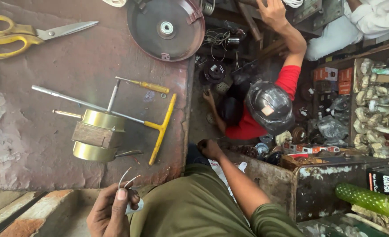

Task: The person repairs an electrical motor by stripping and twisting wires, inserting them into a cylindrical component, and using a hammer to tap a circular part. The person also uses a screwdriver and a T-handle tool to adjust the motor assembly.

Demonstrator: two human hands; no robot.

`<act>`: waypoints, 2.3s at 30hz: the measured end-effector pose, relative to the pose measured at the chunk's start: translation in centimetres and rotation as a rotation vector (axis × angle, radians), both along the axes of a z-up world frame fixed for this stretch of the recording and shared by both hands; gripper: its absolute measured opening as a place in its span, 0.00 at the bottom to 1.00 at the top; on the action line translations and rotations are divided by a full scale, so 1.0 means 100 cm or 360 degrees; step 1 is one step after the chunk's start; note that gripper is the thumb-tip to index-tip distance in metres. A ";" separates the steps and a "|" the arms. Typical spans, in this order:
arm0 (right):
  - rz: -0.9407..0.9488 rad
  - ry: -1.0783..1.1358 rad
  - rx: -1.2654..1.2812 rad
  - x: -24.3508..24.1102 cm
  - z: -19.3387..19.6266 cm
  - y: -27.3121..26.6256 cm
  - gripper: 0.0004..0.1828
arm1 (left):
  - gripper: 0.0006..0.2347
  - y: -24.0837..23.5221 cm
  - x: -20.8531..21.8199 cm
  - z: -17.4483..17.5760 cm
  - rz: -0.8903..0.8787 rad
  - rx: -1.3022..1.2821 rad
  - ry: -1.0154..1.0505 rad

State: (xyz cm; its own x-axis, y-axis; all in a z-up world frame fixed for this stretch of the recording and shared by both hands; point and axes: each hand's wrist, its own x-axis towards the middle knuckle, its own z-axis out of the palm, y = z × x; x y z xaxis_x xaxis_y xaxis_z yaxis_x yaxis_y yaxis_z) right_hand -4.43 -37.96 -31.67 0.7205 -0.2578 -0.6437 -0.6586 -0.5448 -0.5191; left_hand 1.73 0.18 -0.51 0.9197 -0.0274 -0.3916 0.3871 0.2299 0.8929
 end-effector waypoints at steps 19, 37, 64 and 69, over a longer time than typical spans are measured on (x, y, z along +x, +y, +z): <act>0.0001 0.0154 -0.0029 -0.002 0.005 0.007 0.18 | 0.11 0.003 0.004 -0.005 -0.0038 -0.0035 0.0034; 0.0004 0.0142 -0.0052 0.017 0.023 0.007 0.19 | 0.11 0.001 0.010 0.003 -0.0052 0.0049 0.0045; -0.0012 0.0157 0.0059 0.013 0.015 0.006 0.17 | 0.11 -0.007 0.006 0.000 -0.0010 0.0027 0.0027; -0.0005 0.0153 0.0061 0.014 0.015 0.005 0.17 | 0.11 -0.008 0.005 0.003 0.0003 0.0027 0.0033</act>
